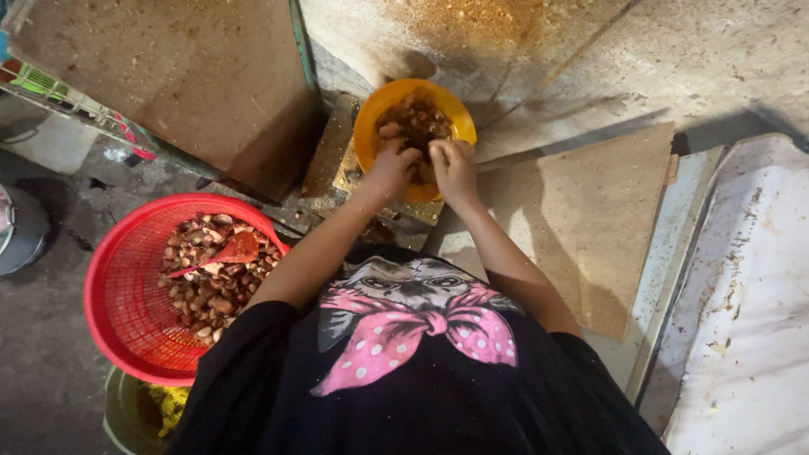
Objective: The person repeatedly transfers chopped nut pieces from a red basket into a yellow bowl, then into a grinder. After grinding, the person uses a red spatula to scrape the resulting paste into a metal container.
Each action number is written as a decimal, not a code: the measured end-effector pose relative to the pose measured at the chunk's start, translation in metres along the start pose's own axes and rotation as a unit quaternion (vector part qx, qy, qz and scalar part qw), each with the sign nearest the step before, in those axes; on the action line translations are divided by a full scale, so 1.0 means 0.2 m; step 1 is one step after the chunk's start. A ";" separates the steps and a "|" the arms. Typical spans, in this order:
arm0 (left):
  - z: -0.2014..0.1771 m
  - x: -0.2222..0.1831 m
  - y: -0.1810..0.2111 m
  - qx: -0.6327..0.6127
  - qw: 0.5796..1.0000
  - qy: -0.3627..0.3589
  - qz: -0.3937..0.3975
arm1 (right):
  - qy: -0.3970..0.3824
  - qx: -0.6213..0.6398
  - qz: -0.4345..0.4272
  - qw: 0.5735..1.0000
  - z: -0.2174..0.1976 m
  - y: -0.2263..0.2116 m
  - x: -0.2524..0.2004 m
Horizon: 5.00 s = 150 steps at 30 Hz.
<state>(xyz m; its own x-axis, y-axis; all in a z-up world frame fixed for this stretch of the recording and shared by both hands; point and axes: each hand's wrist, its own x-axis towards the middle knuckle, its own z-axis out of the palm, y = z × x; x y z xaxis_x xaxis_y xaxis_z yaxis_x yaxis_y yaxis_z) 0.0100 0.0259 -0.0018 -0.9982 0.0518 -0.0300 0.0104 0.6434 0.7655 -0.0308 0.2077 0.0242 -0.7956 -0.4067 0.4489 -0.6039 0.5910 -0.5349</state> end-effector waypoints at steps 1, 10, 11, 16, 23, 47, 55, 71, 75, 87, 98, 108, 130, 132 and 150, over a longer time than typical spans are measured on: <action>0.00 0.00 -0.01 0.032 0.999 0.006 0.021 | -0.015 0.002 -0.010 1.000 -0.01 -0.01 -0.02; 0.05 -0.08 -0.03 0.184 0.965 0.060 0.179 | -0.093 0.001 -0.127 0.988 -0.11 0.00 -0.08; 0.05 -0.08 -0.03 0.183 0.969 0.059 0.152 | -0.110 -0.009 -0.113 0.987 -0.10 0.01 -0.08; 0.02 -0.02 0.00 0.171 0.983 0.007 0.069 | -0.134 -0.034 -0.078 0.987 -0.07 0.04 -0.04; -0.02 -0.06 -0.01 0.130 0.989 0.041 0.061 | -0.134 -0.152 -0.014 0.979 -0.14 -0.06 -0.06; -0.07 0.00 -0.12 0.256 0.960 -0.080 0.079 | -0.285 0.061 0.164 0.942 -0.10 0.02 0.07; -0.13 -0.02 0.04 0.086 0.996 0.026 0.024 | -0.165 0.046 0.081 0.982 -0.03 0.02 0.08; -0.57 -0.53 -0.25 0.000 0.960 0.279 0.032 | -0.078 0.277 0.399 0.871 0.06 0.07 0.04; -0.56 -0.68 -0.25 -0.099 0.972 0.211 -0.017 | -0.096 0.294 0.410 0.858 0.06 0.05 0.02; -0.24 -0.41 0.04 0.218 0.969 -0.053 0.104 | -0.285 -0.047 0.288 0.913 0.07 -0.22 0.02; -0.29 -0.36 0.11 0.301 0.941 -0.149 0.046 | -0.168 0.041 0.174 0.969 0.12 -0.14 0.06; -0.08 -0.25 -0.08 0.298 0.943 -0.078 0.126 | 0.019 -0.068 0.134 0.988 0.14 0.01 0.39; -0.07 -0.19 -0.01 0.350 0.918 -0.179 0.050 | -0.182 -0.195 -0.041 0.963 0.23 0.07 0.37; -0.06 -0.18 -0.02 0.305 0.943 -0.123 0.047 | -0.185 -0.249 -0.032 0.950 0.19 0.08 0.36; -0.03 -0.15 -0.06 0.307 0.939 -0.140 0.063 | -0.220 -0.235 0.073 0.944 -0.08 -0.19 -0.03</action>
<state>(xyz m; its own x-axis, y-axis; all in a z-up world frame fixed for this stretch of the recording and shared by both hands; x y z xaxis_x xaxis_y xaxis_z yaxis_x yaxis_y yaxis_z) 0.0391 0.0121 -0.0062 -0.9331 0.3007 -0.1972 0.2454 0.9334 0.2619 -0.0023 0.1996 0.0529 -0.8743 -0.4853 -0.0009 -0.4800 0.8650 -0.1459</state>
